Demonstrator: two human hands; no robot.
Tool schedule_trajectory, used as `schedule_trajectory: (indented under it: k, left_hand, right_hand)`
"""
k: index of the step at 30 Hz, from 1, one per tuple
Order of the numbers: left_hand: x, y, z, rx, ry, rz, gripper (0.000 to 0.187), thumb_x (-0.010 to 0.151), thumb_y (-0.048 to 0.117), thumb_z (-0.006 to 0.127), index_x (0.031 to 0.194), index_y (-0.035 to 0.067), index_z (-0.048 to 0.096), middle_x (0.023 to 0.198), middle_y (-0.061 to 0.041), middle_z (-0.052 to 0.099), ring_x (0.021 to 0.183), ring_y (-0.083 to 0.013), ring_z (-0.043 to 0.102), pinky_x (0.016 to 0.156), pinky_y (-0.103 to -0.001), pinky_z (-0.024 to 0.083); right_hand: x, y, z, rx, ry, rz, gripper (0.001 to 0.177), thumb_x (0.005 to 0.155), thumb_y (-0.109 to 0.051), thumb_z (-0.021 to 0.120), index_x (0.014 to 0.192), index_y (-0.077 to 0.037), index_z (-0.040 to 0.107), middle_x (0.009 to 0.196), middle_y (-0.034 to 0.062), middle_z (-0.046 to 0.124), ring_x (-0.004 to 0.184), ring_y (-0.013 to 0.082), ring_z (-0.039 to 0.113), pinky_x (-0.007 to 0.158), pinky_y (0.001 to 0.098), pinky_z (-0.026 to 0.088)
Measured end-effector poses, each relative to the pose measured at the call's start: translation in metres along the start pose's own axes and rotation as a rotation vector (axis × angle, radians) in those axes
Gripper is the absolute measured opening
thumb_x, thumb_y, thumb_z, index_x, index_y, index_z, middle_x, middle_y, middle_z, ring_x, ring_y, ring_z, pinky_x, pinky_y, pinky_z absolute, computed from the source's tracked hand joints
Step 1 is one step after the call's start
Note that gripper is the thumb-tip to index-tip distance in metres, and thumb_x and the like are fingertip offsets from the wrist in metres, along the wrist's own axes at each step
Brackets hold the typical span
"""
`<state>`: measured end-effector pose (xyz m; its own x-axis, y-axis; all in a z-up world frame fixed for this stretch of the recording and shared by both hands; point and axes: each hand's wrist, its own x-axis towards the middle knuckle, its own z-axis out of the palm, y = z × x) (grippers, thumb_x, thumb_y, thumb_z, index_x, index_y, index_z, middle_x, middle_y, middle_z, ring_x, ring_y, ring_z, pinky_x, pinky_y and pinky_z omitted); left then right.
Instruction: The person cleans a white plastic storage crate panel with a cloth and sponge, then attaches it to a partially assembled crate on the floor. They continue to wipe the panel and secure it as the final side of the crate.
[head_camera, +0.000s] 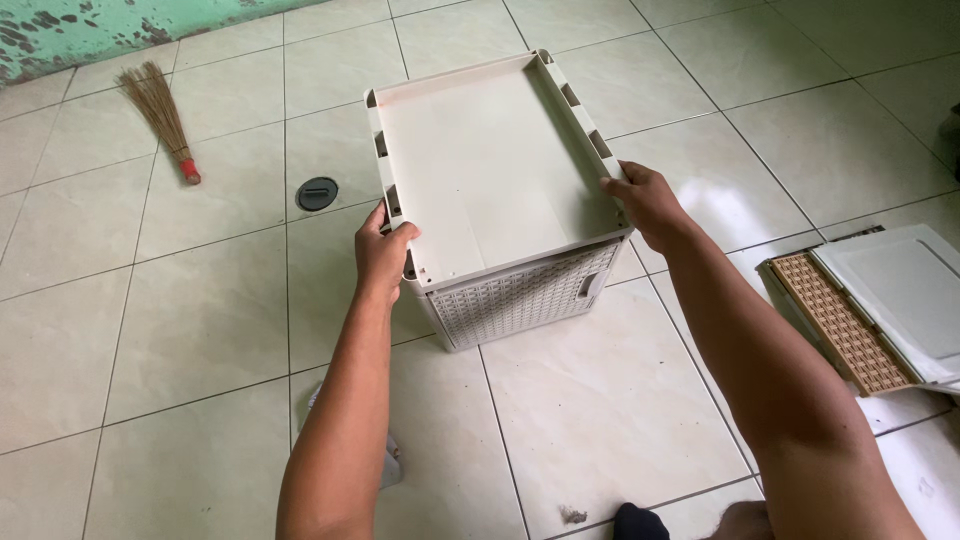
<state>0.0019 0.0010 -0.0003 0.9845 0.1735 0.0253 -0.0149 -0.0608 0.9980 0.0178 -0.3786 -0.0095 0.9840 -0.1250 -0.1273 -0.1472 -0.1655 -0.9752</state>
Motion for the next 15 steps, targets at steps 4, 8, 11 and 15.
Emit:
schedule_trajectory:
  k: [4, 8, 11, 15]
  left_hand:
    - [0.0015, -0.0029, 0.0005, 0.007, 0.000, 0.014, 0.054, 0.074, 0.004, 0.065, 0.129, 0.003, 0.068, 0.102, -0.009, 0.075, 0.088, -0.0169, 0.070, 0.080, -0.032, 0.055]
    - [0.0021, -0.0051, 0.0010, 0.041, 0.019, 0.020, 0.053, 0.074, 0.004, 0.065, 0.127, 0.003, 0.069, 0.101, -0.009, 0.075, 0.088, -0.0169, 0.071, 0.081, -0.032, 0.056]
    - [0.0008, -0.0044, 0.0005, 0.068, 0.007, 0.007, 0.053, 0.074, 0.005, 0.065, 0.127, 0.003, 0.068, 0.100, -0.009, 0.075, 0.088, -0.0178, 0.071, 0.080, -0.033, 0.056]
    - [-0.0014, -0.0019, 0.0015, 0.106, 0.018, 0.015, 0.051, 0.074, 0.004, 0.066, 0.125, 0.002, 0.068, 0.099, -0.010, 0.075, 0.087, -0.0191, 0.070, 0.079, -0.034, 0.056]
  right_hand:
    - [0.0014, -0.0010, 0.0007, 0.063, -0.004, 0.059, 0.062, 0.100, -0.020, 0.061, 0.153, 0.003, 0.037, 0.139, 0.0208, 0.059, 0.127, 0.0259, 0.058, 0.108, 0.0387, 0.045]
    - [0.0033, -0.0006, 0.0014, 0.065, -0.021, 0.042, 0.069, 0.099, -0.017, 0.060, 0.158, -0.002, 0.028, 0.151, 0.0180, 0.049, 0.137, 0.0259, 0.050, 0.115, 0.0395, 0.038]
    - [0.0030, 0.0004, 0.0032, 0.027, -0.008, 0.073, 0.067, 0.099, -0.017, 0.059, 0.159, -0.004, 0.032, 0.150, 0.0171, 0.052, 0.137, 0.0267, 0.051, 0.116, 0.0413, 0.039]
    - [0.0020, 0.0034, 0.0043, 0.045, -0.012, 0.099, 0.065, 0.100, -0.019, 0.057, 0.159, -0.004, 0.032, 0.149, 0.0186, 0.053, 0.137, 0.0273, 0.052, 0.115, 0.0422, 0.040]
